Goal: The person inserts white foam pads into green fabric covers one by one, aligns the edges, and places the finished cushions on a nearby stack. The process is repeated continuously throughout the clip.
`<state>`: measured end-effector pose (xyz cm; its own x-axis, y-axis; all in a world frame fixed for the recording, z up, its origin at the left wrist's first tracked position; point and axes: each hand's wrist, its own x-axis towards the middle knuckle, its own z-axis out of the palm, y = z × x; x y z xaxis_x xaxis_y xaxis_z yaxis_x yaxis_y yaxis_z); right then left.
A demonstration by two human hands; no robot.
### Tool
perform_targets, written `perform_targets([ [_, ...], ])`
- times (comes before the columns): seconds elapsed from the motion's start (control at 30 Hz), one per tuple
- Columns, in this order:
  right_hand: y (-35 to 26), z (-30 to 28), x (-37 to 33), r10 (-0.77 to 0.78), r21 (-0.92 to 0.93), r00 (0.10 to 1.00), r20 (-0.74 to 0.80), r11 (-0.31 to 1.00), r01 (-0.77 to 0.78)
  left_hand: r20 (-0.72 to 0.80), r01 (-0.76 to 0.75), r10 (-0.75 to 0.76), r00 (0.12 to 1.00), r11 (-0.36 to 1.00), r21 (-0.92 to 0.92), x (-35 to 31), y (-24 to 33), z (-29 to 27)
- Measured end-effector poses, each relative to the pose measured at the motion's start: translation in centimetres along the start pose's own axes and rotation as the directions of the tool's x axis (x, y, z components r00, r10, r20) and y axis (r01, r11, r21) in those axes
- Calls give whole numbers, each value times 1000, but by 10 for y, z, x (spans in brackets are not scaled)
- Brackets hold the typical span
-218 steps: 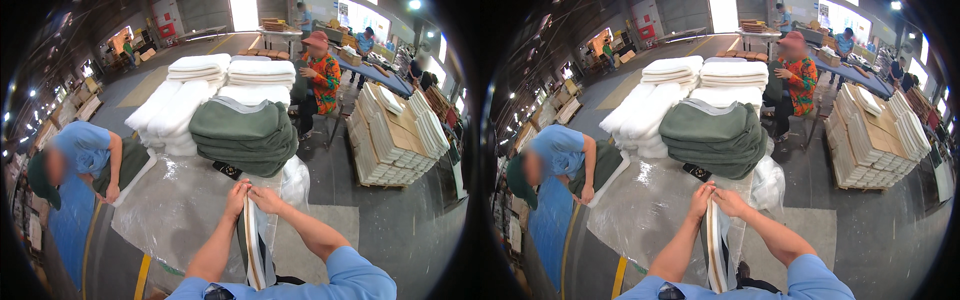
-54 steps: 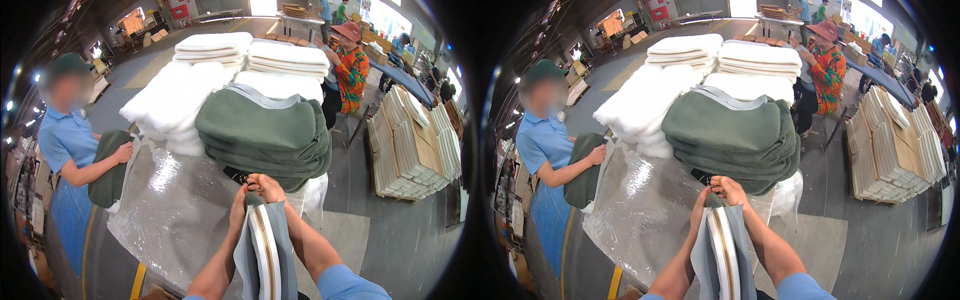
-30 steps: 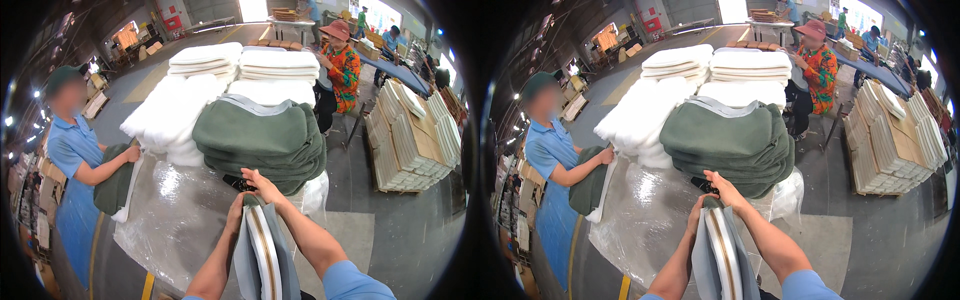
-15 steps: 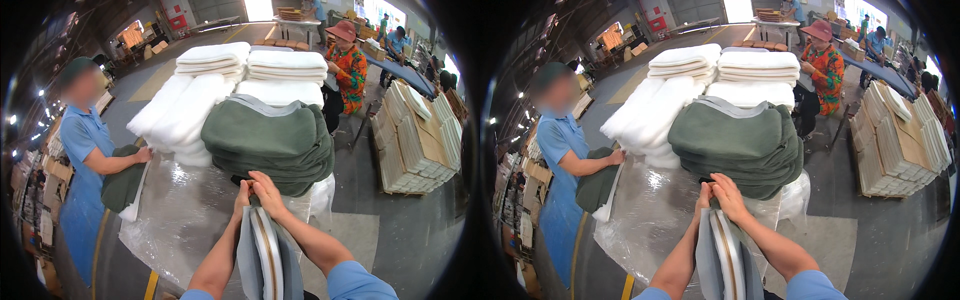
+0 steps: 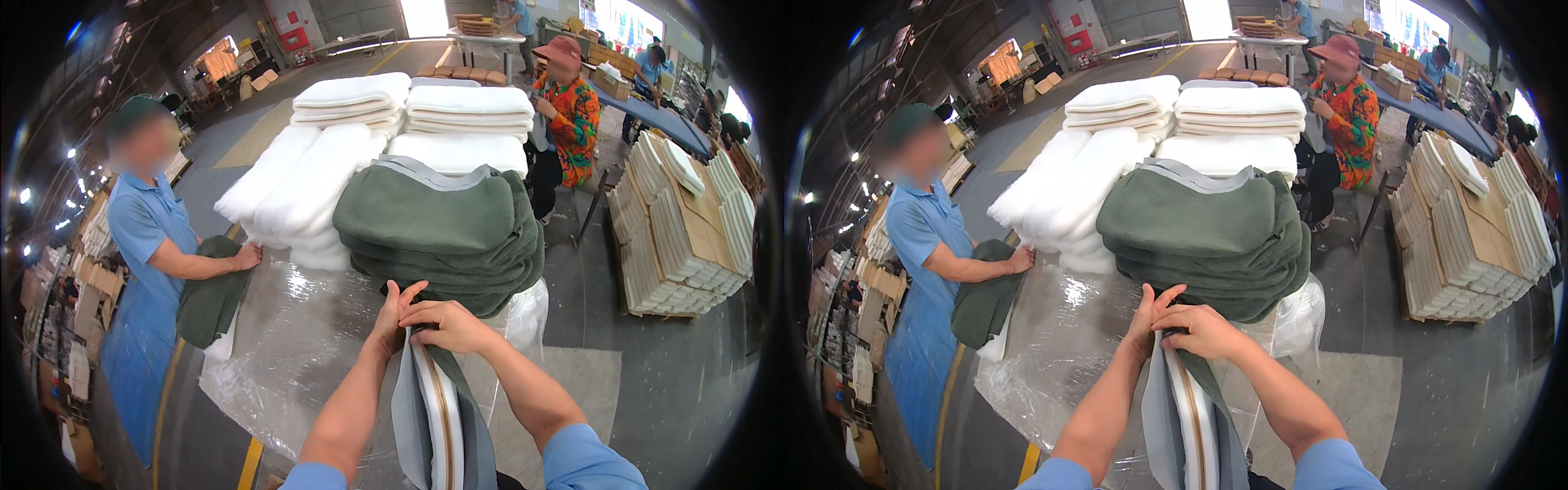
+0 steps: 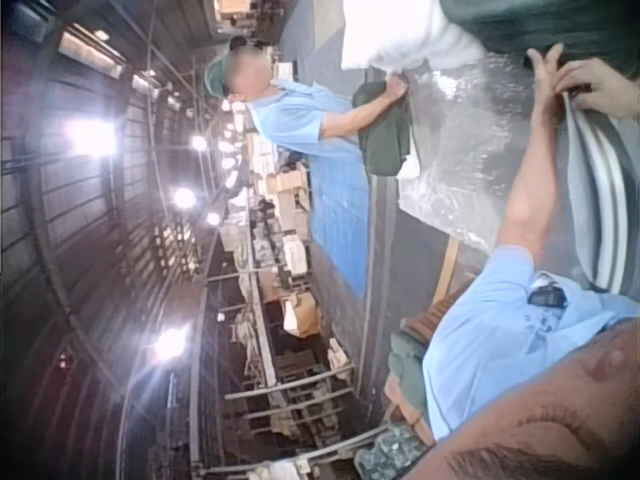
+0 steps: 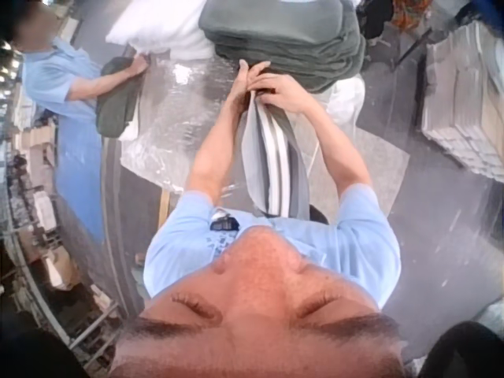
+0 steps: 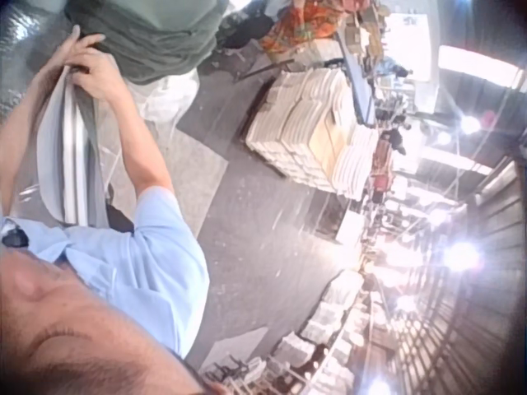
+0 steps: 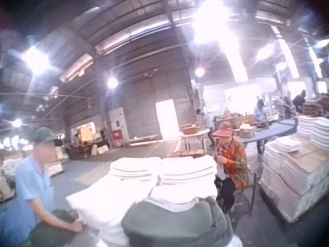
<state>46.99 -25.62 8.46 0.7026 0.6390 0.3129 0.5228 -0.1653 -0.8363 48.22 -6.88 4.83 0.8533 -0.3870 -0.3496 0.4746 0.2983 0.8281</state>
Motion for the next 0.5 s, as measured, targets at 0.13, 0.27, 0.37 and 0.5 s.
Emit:
perform_targets([
  [0.13,0,6,10,29,-3,998,61,1000,-29,127,58,-54,990,998,-26,0,30,-3],
  [0.27,9,29,-5,82,48,993,-89,996,-78,297,-8,-30,954,992,127,12,70,27],
  [0.37,7,41,-13,136,121,976,-169,986,-116,327,2,-109,939,951,309,15,73,49],
  [0.5,13,51,-26,184,196,956,-227,971,-140,330,70,-207,921,921,383,16,56,55],
])
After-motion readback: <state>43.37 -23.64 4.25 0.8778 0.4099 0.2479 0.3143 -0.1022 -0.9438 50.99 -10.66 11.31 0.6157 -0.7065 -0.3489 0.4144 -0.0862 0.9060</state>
